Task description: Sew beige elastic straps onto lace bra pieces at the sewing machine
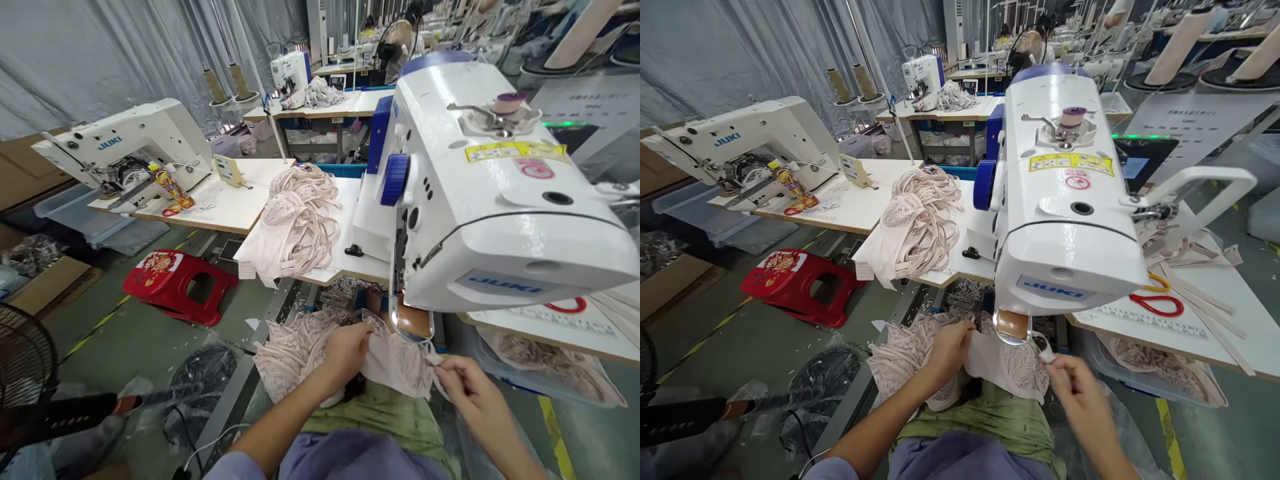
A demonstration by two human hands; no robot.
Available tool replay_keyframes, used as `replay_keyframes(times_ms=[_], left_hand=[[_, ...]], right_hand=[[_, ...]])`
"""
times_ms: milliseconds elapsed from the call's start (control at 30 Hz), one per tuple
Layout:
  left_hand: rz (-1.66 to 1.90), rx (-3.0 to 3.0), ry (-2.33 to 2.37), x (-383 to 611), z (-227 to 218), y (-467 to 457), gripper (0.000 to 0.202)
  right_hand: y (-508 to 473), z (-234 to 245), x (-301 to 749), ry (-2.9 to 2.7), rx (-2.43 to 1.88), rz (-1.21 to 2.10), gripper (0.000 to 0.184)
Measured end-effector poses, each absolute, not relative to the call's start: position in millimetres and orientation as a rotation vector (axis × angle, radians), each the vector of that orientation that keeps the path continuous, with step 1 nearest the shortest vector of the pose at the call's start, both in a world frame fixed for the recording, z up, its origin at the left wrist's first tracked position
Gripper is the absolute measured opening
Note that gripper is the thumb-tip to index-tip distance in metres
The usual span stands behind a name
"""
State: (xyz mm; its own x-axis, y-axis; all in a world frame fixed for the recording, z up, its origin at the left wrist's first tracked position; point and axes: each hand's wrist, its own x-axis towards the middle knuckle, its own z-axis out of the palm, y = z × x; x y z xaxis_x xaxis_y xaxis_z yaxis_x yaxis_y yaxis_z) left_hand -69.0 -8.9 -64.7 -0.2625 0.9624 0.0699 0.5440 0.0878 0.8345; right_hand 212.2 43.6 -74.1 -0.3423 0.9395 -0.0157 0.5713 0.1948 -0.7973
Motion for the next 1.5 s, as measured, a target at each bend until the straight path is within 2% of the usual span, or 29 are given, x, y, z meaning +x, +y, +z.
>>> replay_keyframes(times_ms=[233,400,500,633,867,1100,1200,1300,1367,1500], left_hand=[[1.024,1.611,1.428,-61,-34,-26,0.028],[0.884,1.770,1.333,-64,11,-32,0.026],[0.878,1.884,1.391,-60,23,-34,0.024],[0.923,1.998,1.474,-53,14,-36,0.032],[1.095,2.036,1.510,-45,1,-38,0.037],[0.801,2.062,1.299,-59,25,-36,0.033],[0.656,2.123,1.364,-62,33,-39,0.027],[0.623,2.187,1.425,-60,34,-40,0.017],[0.748,2.190,1.405,-58,31,-40,0.015],[1.099,2.004,1.268,-56,25,-38,0.016]], right_hand=[[8,-20,153,-2.223,-1.221,1.146,0.015],[11,15,134,-2.321,-1.151,1.128,0.005],[11,30,129,-2.330,-1.111,1.159,0.002],[16,34,131,-2.321,-1.083,1.261,0.013],[24,24,139,-2.287,-0.973,1.252,0.035],[40,14,148,-1.858,-1.185,1.584,0.044],[38,8,151,-2.073,-0.994,1.458,0.036],[28,14,148,-2.339,-0.727,1.317,0.019],[23,23,145,-2.446,-0.621,1.268,0.013],[19,36,139,-2.502,-0.521,1.049,0.018]])
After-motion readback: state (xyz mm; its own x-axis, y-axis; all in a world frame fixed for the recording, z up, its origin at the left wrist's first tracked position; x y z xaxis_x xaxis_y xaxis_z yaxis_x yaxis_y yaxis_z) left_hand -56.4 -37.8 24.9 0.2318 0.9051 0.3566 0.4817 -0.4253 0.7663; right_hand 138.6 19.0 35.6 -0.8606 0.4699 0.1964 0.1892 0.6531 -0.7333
